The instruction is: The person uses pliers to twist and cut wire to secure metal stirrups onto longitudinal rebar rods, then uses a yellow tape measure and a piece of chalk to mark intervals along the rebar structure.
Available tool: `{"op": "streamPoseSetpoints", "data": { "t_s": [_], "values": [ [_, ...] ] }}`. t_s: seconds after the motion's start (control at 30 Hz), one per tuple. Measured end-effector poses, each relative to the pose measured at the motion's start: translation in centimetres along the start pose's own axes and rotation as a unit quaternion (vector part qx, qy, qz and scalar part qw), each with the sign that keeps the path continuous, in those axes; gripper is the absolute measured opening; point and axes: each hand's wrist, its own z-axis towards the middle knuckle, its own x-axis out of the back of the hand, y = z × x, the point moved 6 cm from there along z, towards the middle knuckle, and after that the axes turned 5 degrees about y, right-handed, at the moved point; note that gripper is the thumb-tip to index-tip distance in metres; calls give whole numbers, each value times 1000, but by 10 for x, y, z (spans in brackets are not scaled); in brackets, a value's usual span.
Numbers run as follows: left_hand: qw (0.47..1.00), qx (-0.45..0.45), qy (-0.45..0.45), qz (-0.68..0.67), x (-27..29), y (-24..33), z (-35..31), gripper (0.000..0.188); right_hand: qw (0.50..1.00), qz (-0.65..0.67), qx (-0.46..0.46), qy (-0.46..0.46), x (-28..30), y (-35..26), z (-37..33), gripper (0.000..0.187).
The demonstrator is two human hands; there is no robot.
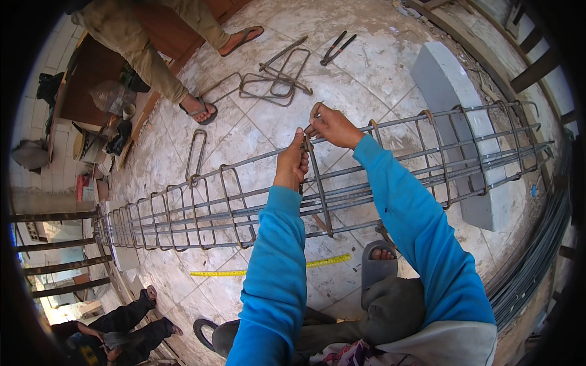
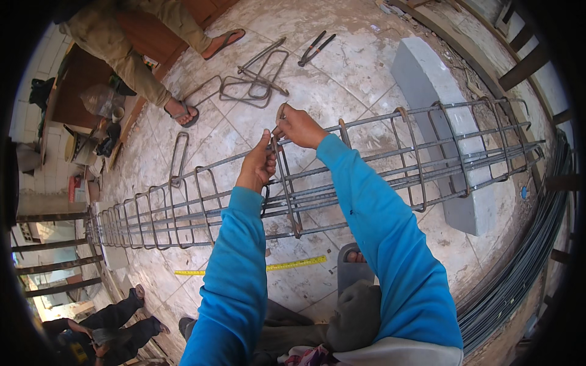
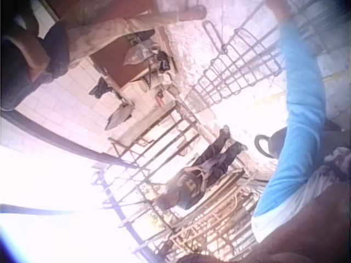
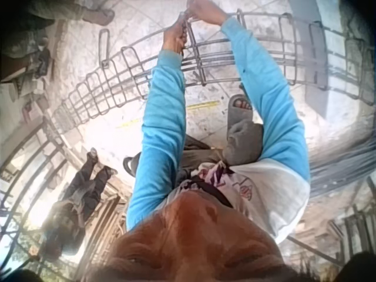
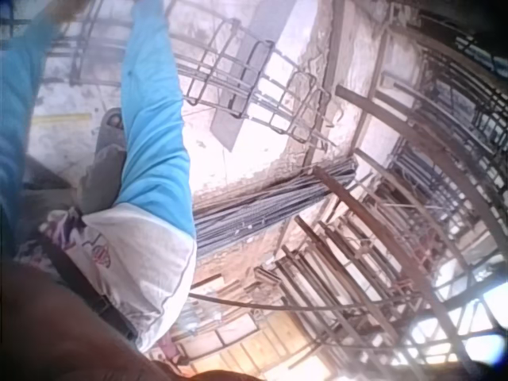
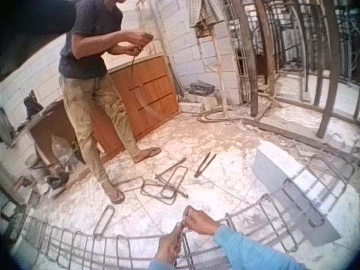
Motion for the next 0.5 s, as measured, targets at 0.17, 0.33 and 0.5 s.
{"op": "streamPoseSetpoints", "data": {
  "t_s": [0.17, 0.33, 0.5],
  "values": [
    [999, 1, 32, -43, -1, 0, 7, 41, 998, 48, -33, -9, 1, 1, 0, 11],
    [993, -51, 85, -68, -4, -1, -9, 37, 987, -144, 33, 65, 6, -12, -21, 10],
    [992, -48, 107, -52, -5, 1, -23, 33, 933, -282, 203, 93, 6, -43, -67, 12]
  ]
}}
